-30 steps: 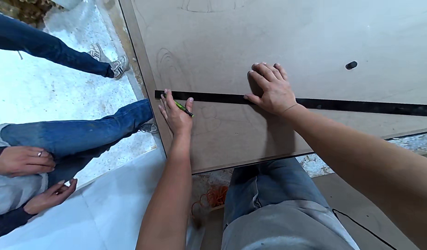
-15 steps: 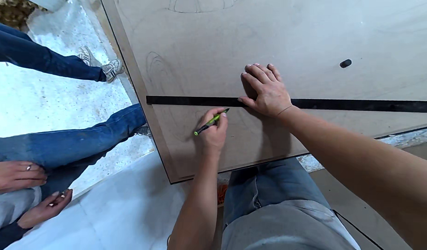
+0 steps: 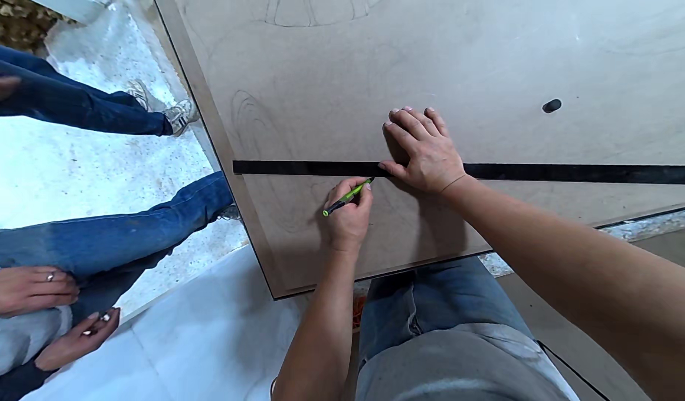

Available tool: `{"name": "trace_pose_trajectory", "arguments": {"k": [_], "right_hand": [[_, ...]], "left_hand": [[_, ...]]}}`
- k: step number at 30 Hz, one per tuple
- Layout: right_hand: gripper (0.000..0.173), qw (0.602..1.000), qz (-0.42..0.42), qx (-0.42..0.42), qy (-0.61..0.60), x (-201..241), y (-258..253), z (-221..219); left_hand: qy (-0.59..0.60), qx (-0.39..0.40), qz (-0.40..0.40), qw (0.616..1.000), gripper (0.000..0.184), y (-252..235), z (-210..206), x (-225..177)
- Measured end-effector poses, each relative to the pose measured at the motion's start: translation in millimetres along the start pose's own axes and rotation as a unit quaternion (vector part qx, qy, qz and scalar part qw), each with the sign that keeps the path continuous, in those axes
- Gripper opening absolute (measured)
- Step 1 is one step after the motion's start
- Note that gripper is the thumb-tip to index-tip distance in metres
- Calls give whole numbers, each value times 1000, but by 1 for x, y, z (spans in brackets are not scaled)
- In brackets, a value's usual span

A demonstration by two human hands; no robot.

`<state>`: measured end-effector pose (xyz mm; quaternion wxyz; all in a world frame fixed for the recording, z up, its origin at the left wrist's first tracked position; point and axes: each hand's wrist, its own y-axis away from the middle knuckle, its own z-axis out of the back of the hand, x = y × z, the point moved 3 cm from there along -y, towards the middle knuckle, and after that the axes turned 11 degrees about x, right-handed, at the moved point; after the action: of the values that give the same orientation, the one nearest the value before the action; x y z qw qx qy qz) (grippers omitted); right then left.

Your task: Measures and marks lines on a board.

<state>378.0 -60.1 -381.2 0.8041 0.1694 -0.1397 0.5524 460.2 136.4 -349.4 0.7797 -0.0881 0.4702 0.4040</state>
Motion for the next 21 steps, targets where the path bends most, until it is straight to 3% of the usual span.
{"name": "trace_pose_trajectory", "arguments": {"k": [9,14,21], "right_hand": [[77,1000,5,1,0,1,1,2],[78,1000,7,2,-3,1,0,0],[77,1000,10,-9,-2,1,0,1]], "left_hand": [[-40,-98,41,994,14,-7,48,23],[32,-176,46,983,13,-10,81,40],[28,-196,68,978,13,-15,86,44]]}}
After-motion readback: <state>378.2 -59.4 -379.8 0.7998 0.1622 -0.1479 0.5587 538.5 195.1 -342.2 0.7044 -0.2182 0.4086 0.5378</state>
